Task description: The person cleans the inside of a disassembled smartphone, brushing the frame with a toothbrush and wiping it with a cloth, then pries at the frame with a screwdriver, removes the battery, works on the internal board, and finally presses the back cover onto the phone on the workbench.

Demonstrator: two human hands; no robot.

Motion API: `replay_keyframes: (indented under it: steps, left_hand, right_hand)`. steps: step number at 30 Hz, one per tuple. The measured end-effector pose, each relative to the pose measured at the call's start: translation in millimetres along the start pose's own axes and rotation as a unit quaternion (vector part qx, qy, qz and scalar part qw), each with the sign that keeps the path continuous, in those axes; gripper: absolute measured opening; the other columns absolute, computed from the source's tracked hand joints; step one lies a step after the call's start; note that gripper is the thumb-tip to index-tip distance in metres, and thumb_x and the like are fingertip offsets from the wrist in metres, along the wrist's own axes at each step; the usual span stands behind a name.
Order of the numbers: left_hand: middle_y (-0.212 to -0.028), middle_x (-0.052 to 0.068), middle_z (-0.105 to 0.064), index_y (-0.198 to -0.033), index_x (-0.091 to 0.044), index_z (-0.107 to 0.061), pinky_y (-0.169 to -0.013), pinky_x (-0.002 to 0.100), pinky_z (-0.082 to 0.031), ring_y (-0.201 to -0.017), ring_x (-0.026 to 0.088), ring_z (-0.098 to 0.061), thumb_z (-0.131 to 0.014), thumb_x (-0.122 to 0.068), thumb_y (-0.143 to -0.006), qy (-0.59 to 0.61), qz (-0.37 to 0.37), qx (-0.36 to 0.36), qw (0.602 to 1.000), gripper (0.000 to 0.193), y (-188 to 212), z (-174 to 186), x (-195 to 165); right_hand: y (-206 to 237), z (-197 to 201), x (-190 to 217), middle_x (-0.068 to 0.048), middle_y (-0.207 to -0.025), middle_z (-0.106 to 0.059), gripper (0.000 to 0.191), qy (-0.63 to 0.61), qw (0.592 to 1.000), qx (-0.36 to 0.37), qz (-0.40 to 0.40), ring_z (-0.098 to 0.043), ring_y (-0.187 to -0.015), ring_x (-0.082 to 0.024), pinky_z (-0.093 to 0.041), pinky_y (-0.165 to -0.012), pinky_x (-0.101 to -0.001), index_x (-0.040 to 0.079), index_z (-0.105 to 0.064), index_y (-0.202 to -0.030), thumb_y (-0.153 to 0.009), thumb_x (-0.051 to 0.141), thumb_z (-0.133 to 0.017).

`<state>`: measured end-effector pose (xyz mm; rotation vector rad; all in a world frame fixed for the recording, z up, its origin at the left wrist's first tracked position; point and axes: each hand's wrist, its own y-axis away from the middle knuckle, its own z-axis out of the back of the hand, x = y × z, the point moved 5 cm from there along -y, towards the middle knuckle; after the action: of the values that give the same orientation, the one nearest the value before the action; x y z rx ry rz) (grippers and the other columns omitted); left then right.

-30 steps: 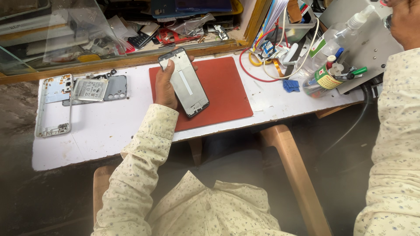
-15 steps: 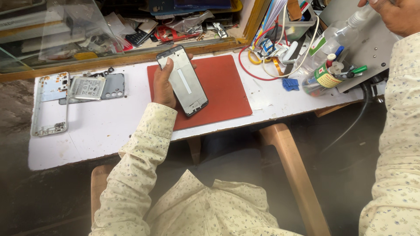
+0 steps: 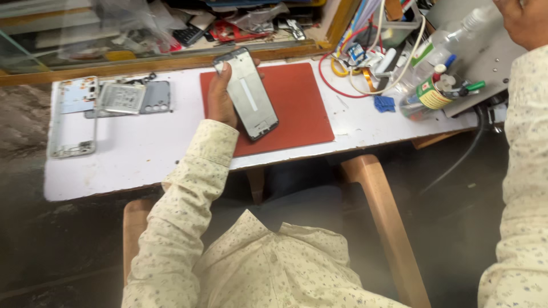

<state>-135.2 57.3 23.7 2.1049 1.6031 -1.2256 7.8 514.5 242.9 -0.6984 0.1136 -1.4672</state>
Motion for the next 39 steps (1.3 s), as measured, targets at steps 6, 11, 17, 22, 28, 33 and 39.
replay_keyframes:
  steps: [6,11,17,22,28,33,39]
  left_hand:
    - [-0.128,0.018,-0.069,-0.151,-0.010,-0.046,-0.091,0.043,-0.060,-0.109,0.030,-0.070,-0.028,-0.072,-0.099,0.129,0.034,0.004,0.991,0.083,-3,2,4]
    - [-0.130,0.018,-0.068,-0.153,-0.011,-0.045,-0.092,0.043,-0.061,-0.111,0.029,-0.069,-0.028,-0.071,-0.100,0.093,0.050,-0.013,0.994,0.082,-2,3,4]
    - [-0.130,0.018,-0.068,-0.153,-0.011,-0.045,-0.092,0.043,-0.061,-0.111,0.029,-0.069,-0.026,-0.071,-0.100,0.108,0.041,-0.003,0.993,0.082,0,-3,-1]
    - [-0.129,0.019,-0.068,-0.153,-0.010,-0.048,-0.091,0.042,-0.060,-0.111,0.030,-0.069,-0.025,-0.070,-0.103,0.121,0.035,0.007,0.992,0.082,1,-3,0]
    - [-0.127,0.019,-0.068,-0.154,-0.012,-0.046,-0.093,0.042,-0.060,-0.111,0.030,-0.069,-0.022,-0.069,-0.104,0.141,0.024,0.013,0.990,0.079,0,-2,1]
    - [-0.126,0.020,-0.068,-0.156,-0.013,-0.044,-0.096,0.043,-0.059,-0.110,0.031,-0.069,-0.019,-0.067,-0.106,0.153,0.009,0.023,0.988,0.078,-2,-3,-2]
    - [-0.126,0.020,-0.068,-0.155,-0.013,-0.044,-0.095,0.043,-0.059,-0.110,0.032,-0.069,-0.018,-0.064,-0.107,0.146,0.008,0.018,0.989,0.075,-3,-3,-2]
  right_hand:
    - [66,-11,45,-0.005,-0.084,-0.059,0.029,-0.120,0.981,-0.148,-0.034,-0.053,-0.073,-0.012,-0.044,-0.067,-0.0267,0.007,-0.057,-0.101,-0.118,0.030,-0.058]
    - [186,-97,165,-0.007,-0.077,-0.055,0.034,-0.518,0.848,-0.090,-0.057,-0.049,-0.066,-0.013,-0.041,-0.062,-0.0271,0.009,-0.054,-0.096,-0.115,0.036,-0.062]
    - [249,-211,261,-0.006,-0.075,-0.056,0.030,-0.826,0.483,0.109,-0.268,-0.048,-0.061,-0.015,-0.043,-0.054,-0.0288,0.007,-0.060,-0.100,-0.104,0.036,-0.062]
    - [320,-251,297,0.000,-0.085,-0.054,0.029,-0.694,0.597,0.286,-0.282,-0.052,-0.072,-0.011,-0.050,-0.064,-0.0267,0.007,-0.059,-0.127,-0.101,0.019,-0.057]
    - [307,-248,267,0.002,-0.088,-0.049,0.050,-0.579,0.701,0.293,-0.296,-0.047,-0.075,-0.007,-0.046,-0.067,-0.0211,0.009,-0.050,-0.149,-0.099,0.013,-0.054]
    - [205,-224,240,0.000,-0.089,-0.049,0.050,-0.389,0.911,0.057,-0.125,-0.052,-0.070,-0.008,-0.046,-0.061,-0.0238,0.007,-0.052,-0.149,-0.100,0.001,-0.055]
    - [130,-241,280,-0.015,-0.099,-0.052,0.050,-0.178,0.981,-0.074,0.021,-0.056,-0.084,-0.025,-0.049,-0.076,-0.0382,0.007,-0.055,-0.149,-0.101,-0.005,-0.058]
